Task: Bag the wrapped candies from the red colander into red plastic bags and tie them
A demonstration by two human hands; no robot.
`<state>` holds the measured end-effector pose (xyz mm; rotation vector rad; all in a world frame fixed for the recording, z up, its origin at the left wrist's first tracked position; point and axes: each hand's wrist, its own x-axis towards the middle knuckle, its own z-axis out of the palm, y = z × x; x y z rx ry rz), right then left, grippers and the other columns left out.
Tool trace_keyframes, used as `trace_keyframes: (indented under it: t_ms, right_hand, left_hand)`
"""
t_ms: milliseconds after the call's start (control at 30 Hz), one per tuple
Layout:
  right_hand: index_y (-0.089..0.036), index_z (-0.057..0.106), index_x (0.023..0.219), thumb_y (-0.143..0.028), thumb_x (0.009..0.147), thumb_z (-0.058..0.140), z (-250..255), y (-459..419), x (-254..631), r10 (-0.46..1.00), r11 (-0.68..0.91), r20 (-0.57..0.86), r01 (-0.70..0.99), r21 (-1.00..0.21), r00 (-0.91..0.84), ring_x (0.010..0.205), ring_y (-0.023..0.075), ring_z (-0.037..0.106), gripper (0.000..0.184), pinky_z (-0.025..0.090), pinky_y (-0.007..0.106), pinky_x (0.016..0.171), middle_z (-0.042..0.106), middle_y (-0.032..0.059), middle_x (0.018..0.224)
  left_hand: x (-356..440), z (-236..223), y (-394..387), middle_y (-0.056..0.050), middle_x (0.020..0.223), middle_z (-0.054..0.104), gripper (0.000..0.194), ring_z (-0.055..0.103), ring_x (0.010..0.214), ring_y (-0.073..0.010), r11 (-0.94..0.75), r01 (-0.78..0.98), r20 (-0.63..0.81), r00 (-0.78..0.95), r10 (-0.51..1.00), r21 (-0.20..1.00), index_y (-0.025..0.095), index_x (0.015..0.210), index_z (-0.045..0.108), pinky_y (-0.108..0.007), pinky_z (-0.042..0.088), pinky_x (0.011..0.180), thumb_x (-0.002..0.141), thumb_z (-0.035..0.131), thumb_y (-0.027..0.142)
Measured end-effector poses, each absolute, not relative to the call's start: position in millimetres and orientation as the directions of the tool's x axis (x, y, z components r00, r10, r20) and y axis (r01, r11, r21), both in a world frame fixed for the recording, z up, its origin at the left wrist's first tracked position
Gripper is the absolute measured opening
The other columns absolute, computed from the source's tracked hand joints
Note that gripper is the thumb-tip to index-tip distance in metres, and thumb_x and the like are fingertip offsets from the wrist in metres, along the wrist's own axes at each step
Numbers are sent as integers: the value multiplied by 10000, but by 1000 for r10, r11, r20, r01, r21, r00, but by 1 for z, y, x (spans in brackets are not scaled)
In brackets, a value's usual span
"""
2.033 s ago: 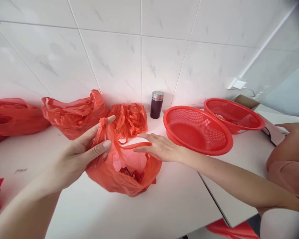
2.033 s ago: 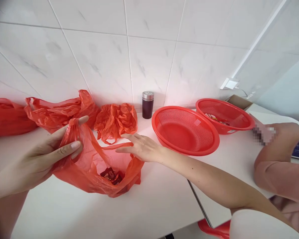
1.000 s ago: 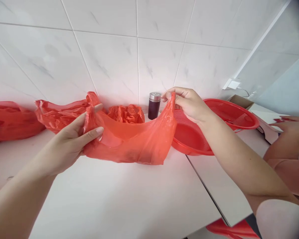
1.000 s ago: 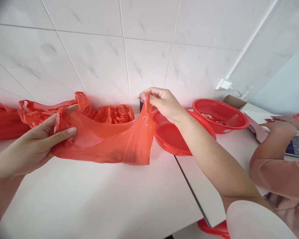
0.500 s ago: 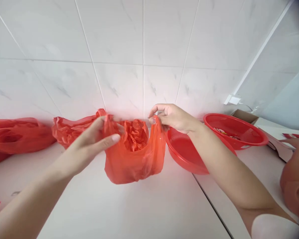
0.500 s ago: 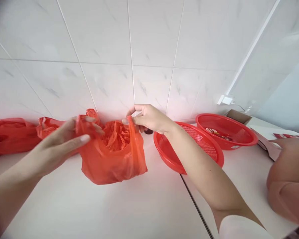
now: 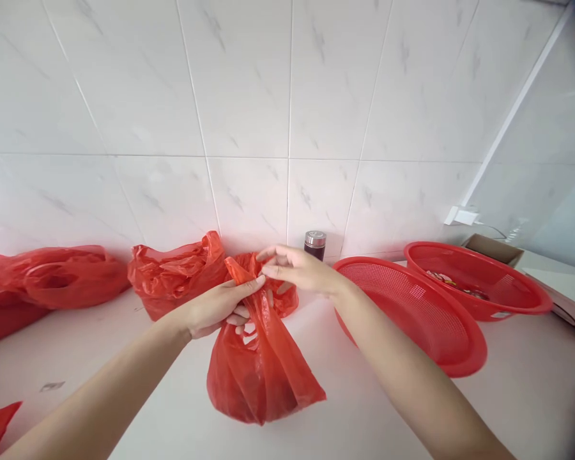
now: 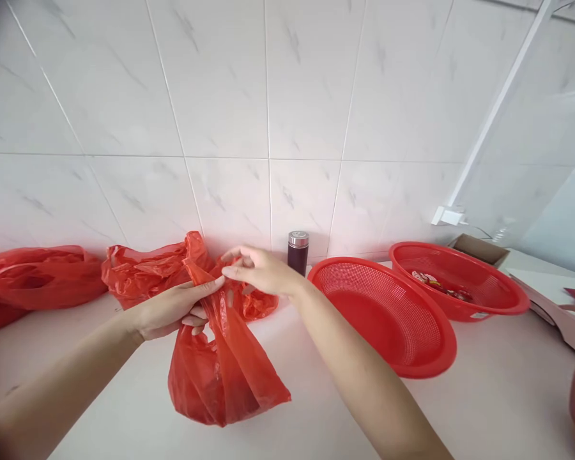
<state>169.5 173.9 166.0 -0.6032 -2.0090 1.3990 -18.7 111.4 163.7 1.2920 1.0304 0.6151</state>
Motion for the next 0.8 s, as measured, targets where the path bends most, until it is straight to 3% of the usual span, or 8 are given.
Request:
trace_keyframes:
  t_ms: [100,233,300,400,533,667,733,800]
  right_hand:
    - [-195,602,1030,-343,858,652,141,163,170,708,335,263,-16,-942,-656,816,157,633,231,538,281,691,619,9,874]
    - [-208,617,893,-233,894,585,132,129,170,763,546,485,26,-837,-427,836,140,619,41,497,294,812,634,-11,852]
    - [-230,643,866,-210,877,610,133,112,174,715,632,530,98,-769,-456,862,139,609,41,482,291,846,628,-13,884]
    - [-265,677,928,-264,846,675,129,103,179,670,682,565,97,-725,-481,1020,175,578,82,465,307,922,587,17,1069]
    - [-312,516,1312,-363,971,492,108,121,169,753,618,598,-17,-786,-274,1258,213,460,346,373,392,1069,532,44,1293]
    - [-335,400,1414,-475,1003,372,89,135,157,850,405,415,-101,-909,-326,991,216,606,435,452,430,959,636,30,955]
    - [-342,414,1404,-504,984,407,86,136,155,874,328,355,-134,-935,-332,856,207,611,450,482,416,874,624,16,874]
    - [-330,468,1362,-510,957,472,87,135,155,865,265,319,-187,-946,-388,769,191,588,444,491,383,790,610,10,844]
  left_hand:
    - [-25,157,114,94,479,291,464,358,430,-74,202,69,-211,444,871,977,180,650,486,-223,376,508,903,474,568]
    - [-27,151,117,5,668,579,355,515,559,-118,85,23,-87,411,907,996,177,865,588,-286,452,627,931,464,502]
    - [-30,153,118,-22,785,635,291,554,641,-134,-4,58,-20,407,913,998,182,941,630,-289,455,671,924,506,445]
    - [-33,162,117,-19,799,642,177,555,714,-149,-148,255,27,423,906,955,180,890,693,-276,445,704,870,590,322]
    - [-23,166,112,19,742,614,153,515,659,-124,-312,532,38,463,885,787,196,780,658,-235,406,615,797,523,127]
    - [-7,153,108,65,571,465,217,367,506,-98,-457,734,165,438,884,503,206,691,490,-216,291,472,688,419,0]
    - [-3,143,107,46,671,544,252,432,528,-104,-510,776,358,387,850,372,213,779,491,-212,317,467,692,408,-9]
    - [-2,137,108,-9,929,623,285,566,664,-124,-552,778,519,353,779,300,220,920,522,-212,403,510,745,426,17]
